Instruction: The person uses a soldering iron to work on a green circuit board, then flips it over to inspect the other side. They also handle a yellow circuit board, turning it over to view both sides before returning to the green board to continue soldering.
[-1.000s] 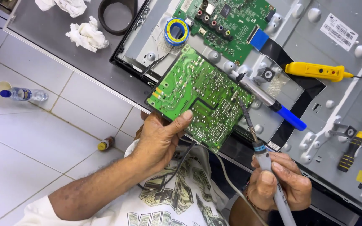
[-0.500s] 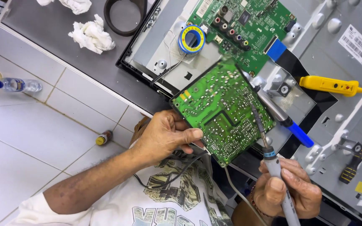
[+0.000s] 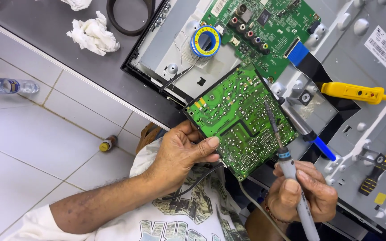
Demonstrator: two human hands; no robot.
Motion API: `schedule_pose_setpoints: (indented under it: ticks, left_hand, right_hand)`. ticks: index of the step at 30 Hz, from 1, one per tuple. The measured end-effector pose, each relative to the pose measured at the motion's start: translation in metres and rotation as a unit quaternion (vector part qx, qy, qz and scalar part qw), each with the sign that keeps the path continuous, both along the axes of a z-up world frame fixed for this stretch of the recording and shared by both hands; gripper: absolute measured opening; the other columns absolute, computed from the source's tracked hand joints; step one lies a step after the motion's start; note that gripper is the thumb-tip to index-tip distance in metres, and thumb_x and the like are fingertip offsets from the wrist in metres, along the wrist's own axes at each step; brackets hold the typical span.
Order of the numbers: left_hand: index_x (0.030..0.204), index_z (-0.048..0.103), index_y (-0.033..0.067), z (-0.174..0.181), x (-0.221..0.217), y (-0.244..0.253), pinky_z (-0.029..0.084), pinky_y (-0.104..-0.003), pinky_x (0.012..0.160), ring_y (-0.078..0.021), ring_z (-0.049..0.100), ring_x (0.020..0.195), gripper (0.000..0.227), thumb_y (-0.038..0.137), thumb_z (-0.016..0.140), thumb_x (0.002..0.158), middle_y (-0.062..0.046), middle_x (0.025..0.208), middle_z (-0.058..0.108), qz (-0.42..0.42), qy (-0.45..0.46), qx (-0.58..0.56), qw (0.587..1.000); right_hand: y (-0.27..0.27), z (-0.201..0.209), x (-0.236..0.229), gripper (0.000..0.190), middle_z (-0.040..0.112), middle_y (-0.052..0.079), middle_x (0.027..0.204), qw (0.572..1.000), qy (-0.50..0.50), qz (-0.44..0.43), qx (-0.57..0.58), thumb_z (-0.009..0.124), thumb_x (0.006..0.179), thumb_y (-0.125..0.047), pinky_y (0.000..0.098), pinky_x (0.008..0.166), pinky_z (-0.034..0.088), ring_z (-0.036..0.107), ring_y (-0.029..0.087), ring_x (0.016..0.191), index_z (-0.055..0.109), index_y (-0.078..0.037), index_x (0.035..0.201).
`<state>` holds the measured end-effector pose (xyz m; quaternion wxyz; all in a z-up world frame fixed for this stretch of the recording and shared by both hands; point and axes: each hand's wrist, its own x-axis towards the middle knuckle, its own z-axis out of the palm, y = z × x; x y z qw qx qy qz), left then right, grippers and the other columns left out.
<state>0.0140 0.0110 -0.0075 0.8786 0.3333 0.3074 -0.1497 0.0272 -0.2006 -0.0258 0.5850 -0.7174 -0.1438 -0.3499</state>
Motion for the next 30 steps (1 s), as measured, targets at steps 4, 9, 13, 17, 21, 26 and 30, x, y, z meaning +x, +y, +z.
schedule_pose_setpoints:
  ticks: [4,9,13,17,21,26,30]
  left_hand:
    - [0.118,0.058,-0.0023,-0.005,-0.002,0.011,0.065,-0.029,0.065,-0.0216,0.072,0.085,0.046,0.009,0.075,0.076,-0.019,0.114,0.070,-0.029,-0.044,0.027,0.998]
    - [0.116,0.059,0.0009,-0.015,-0.006,0.017,0.064,-0.029,0.063,-0.0230,0.074,0.084,0.047,0.017,0.076,0.076,-0.016,0.104,0.072,-0.124,-0.051,0.070,0.988]
    - [0.109,0.061,0.0027,-0.015,-0.003,0.043,0.060,-0.028,0.055,-0.0260,0.077,0.081,0.044,0.031,0.073,0.076,-0.013,0.102,0.073,-0.176,-0.066,0.130,0.974]
    - [0.105,0.071,0.0104,0.028,-0.001,0.089,0.052,-0.021,0.053,-0.0067,0.063,0.062,0.043,0.043,0.069,0.077,0.001,0.080,0.073,-0.304,-0.126,0.423,0.844]
    - [0.096,0.072,0.0069,0.055,0.002,0.110,0.048,-0.018,0.045,-0.0054,0.059,0.053,0.023,0.029,0.065,0.090,-0.003,0.081,0.074,-0.150,-0.290,0.569,0.755]
    - [0.101,0.072,-0.0012,0.043,0.031,0.122,0.053,-0.028,0.064,-0.0151,0.062,0.068,0.008,0.006,0.069,0.098,-0.011,0.090,0.072,-0.066,-0.369,0.700,0.608]
    - [0.106,0.070,0.0017,0.027,0.050,0.123,0.052,-0.038,0.071,-0.0281,0.064,0.086,0.013,-0.003,0.067,0.095,-0.012,0.098,0.066,-0.083,-0.438,0.724,0.526]
  right_hand:
    - [-0.004,-0.001,0.000,0.021,0.059,0.019,0.072,1.000,0.002,0.005,0.006,0.069,0.089,-0.016,0.0304,0.050,0.052,0.061,0.025,0.057,0.053,-0.003,0.093]
    - [-0.006,-0.001,0.001,0.020,0.060,0.016,0.070,0.999,-0.011,0.025,0.022,0.071,0.088,-0.016,0.0274,0.049,0.054,0.064,0.025,0.058,0.055,-0.004,0.092]
    - [-0.003,0.006,-0.002,0.023,0.053,0.018,0.063,1.000,-0.021,0.002,0.015,0.067,0.089,-0.019,0.0328,0.049,0.045,0.057,0.027,0.052,0.049,-0.004,0.090]
    - [-0.007,0.012,-0.006,0.025,0.053,0.018,0.067,1.000,-0.019,-0.011,0.021,0.066,0.090,-0.020,0.0310,0.054,0.046,0.058,0.027,0.055,0.046,-0.005,0.092]
    - [-0.003,0.014,-0.006,0.030,0.049,0.017,0.062,0.999,-0.025,-0.029,0.026,0.067,0.090,-0.025,0.0320,0.059,0.041,0.053,0.026,0.052,0.043,-0.006,0.092]
    - [-0.012,0.013,-0.017,0.030,0.051,0.018,0.067,1.000,-0.007,-0.008,0.005,0.067,0.093,-0.025,0.0310,0.058,0.046,0.057,0.027,0.056,0.045,-0.004,0.095]
    - [-0.027,0.009,-0.033,0.037,0.046,0.019,0.074,0.997,0.046,-0.053,-0.045,0.065,0.097,-0.031,0.0368,0.057,0.048,0.054,0.030,0.062,0.041,-0.003,0.097]
